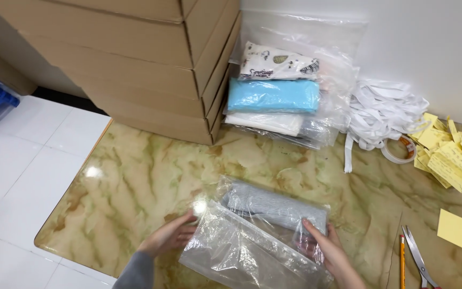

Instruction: The person places folded clothes into clear plastic bags on a marble-patterned table. They handle a grey cloth, a patterned white cloth, a blue cloth, and an orange cloth, placing each into a separate bag and arranging them on the table.

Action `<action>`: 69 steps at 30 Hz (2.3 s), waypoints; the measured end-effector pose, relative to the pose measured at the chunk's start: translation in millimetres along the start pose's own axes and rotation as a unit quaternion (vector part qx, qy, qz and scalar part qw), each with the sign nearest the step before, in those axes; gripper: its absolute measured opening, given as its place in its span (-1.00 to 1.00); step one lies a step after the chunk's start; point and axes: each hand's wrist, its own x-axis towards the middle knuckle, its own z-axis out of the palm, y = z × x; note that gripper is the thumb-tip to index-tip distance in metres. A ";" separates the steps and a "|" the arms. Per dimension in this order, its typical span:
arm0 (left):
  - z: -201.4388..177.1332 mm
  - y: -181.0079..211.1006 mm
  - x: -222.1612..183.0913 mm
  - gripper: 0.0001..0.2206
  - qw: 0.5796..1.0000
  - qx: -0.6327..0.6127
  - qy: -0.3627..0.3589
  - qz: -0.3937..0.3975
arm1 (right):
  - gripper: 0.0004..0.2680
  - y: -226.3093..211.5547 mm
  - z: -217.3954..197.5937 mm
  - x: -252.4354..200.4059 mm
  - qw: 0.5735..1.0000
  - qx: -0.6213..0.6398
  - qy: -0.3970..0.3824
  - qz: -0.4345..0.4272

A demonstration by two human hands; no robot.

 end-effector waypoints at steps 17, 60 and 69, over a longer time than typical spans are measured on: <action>41.0 125.4 62.7 -0.42 0.909 0.165 0.209 0.321 | -0.39 -47.8 47.3 148.4 0.975 0.041 -0.099 -0.194; 231.4 -153.0 101.4 -0.77 0.394 0.720 -0.150 0.552 | -0.88 236.0 -75.8 -20.4 0.845 -0.343 0.129 -0.390; 235.3 -126.2 73.6 -0.88 0.505 0.605 -0.099 0.608 | -0.93 192.4 -77.9 -25.6 0.743 -0.361 0.215 -0.520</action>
